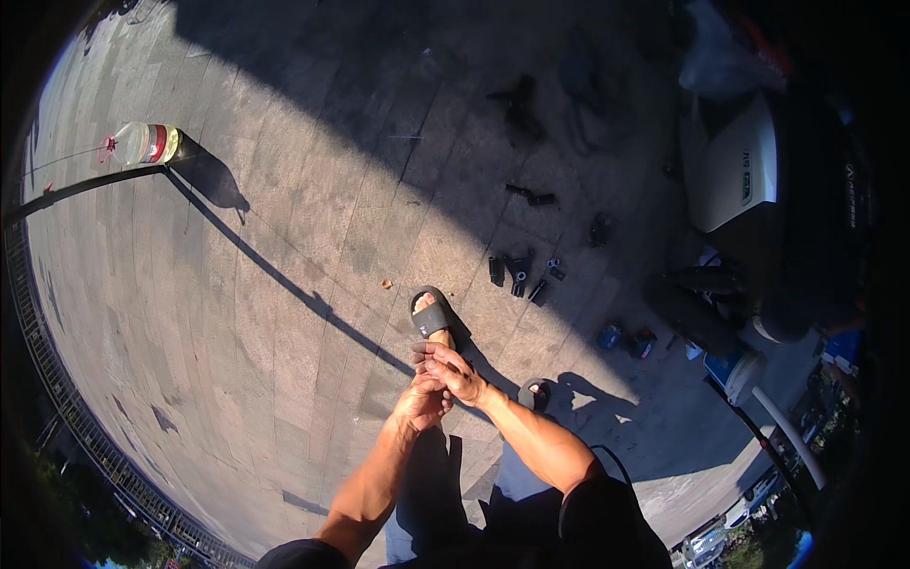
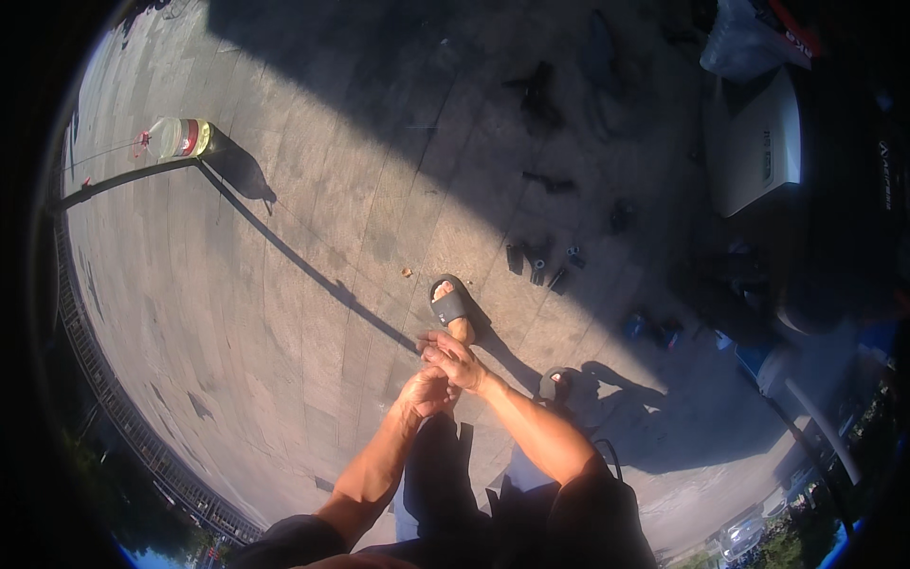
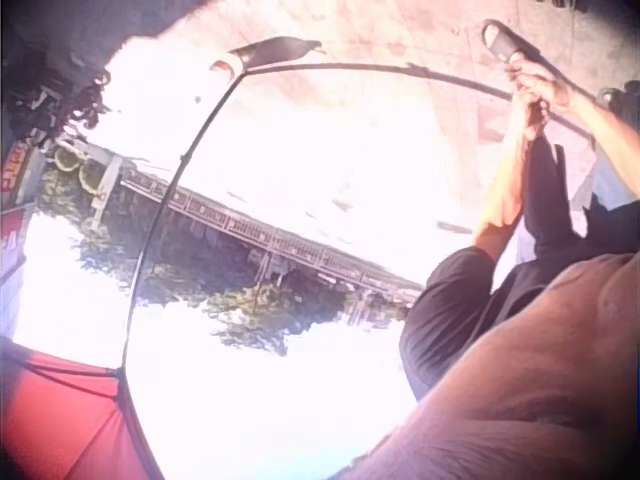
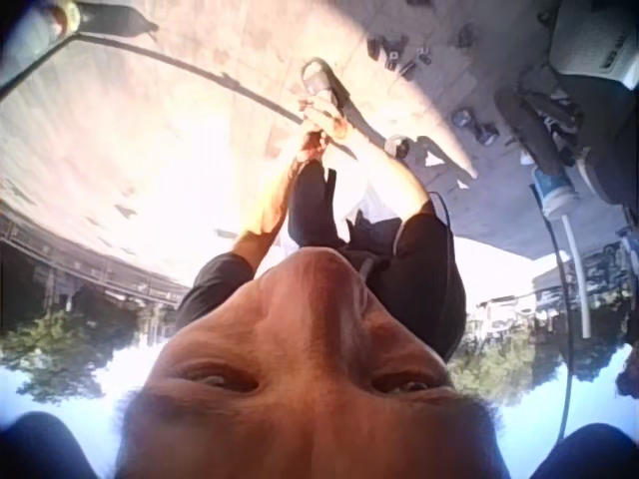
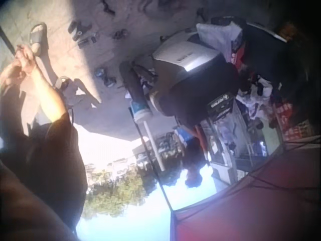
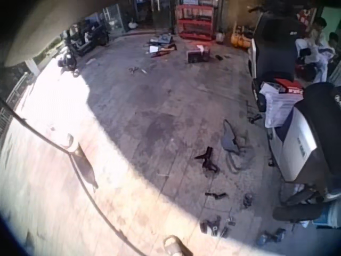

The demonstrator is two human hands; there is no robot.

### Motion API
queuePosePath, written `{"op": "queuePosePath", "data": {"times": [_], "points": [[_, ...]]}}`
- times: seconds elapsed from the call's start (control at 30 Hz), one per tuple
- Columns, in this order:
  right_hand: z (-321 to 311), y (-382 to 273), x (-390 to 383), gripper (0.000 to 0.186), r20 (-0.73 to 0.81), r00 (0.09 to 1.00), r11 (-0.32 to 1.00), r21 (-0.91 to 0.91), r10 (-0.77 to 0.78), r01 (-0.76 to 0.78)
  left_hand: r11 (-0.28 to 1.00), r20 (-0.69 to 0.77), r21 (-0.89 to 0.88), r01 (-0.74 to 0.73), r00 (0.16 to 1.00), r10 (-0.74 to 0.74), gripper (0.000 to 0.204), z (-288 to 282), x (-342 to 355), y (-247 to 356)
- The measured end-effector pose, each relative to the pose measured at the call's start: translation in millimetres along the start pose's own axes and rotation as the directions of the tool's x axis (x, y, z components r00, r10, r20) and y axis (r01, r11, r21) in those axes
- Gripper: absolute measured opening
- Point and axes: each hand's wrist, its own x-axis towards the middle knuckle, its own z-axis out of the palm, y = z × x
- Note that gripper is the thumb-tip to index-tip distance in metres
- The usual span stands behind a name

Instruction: The person removes a motorcycle wheel, cleans the hub, and reattaches the wheel using a cordless impact wrench. They also retrieve tools and parts from a red tool cart and handle a brake disc and packaging materials.

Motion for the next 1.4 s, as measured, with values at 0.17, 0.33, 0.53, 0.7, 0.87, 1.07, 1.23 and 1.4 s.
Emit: {"op": "queuePosePath", "data": {"times": [0.17, 0.33, 0.53, 0.7, 0.87, 1.07, 1.23, 1.4], "points": [[29, -66, 79, 0.055, 0.105, 0.993, 0.996, 0.064, 0.05, -0.057, 0.974, -0.021, -0.159, -0.161, 0.987, 0.159, 0.007, 30, -12, 84], [-3, -141, 142, 0.032, -0.25, 0.965, 0.976, -0.217, -0.083, 0.027, 0.951, -0.162, 0.125, -0.283, 0.94, 0.301, 0.011, 81, -21, 149], [-46, -268, 205, 0.026, -0.607, 0.791, 0.988, 0.155, 0.078, 0.022, 0.655, 0.063, 0.688, -0.313, 0.925, 0.375, 0.008, 163, -5, 238], [0, -411, 242, 0.033, -0.429, 0.903, 0.965, 0.238, 0.007, 0.106, 0.581, 0.337, 0.704, -0.408, 0.912, 0.232, 0.026, 297, 9, 314], [97, -550, 256, 0.034, -0.282, 0.955, 0.942, 0.283, -0.096, 0.179, 0.986, 0.53, 0.005, -0.165, 0.837, 0.137, 0.027, 431, -34, 405], [193, -721, 288, 0.039, -0.142, 0.979, 0.953, 0.244, -0.145, 0.177, 0.994, 0.514, 0.091, -0.063, 0.858, 0.008, 0.012, 538, -110, 550], [189, -905, 344, 0.042, -0.167, 0.921, 0.87, -0.421, -0.351, 0.255, 0.896, 0.612, 0.385, -0.22, 0.788, -0.07, 0.009, 609, -161, 690], [83, -1102, 321, 0.045, -0.688, 0.397, 0.717, -0.69, -0.608, -0.098, 0.719, 0.278, 0.563, -0.407, 0.913, 0.299, 0.01, 662, -200, 816]]}}
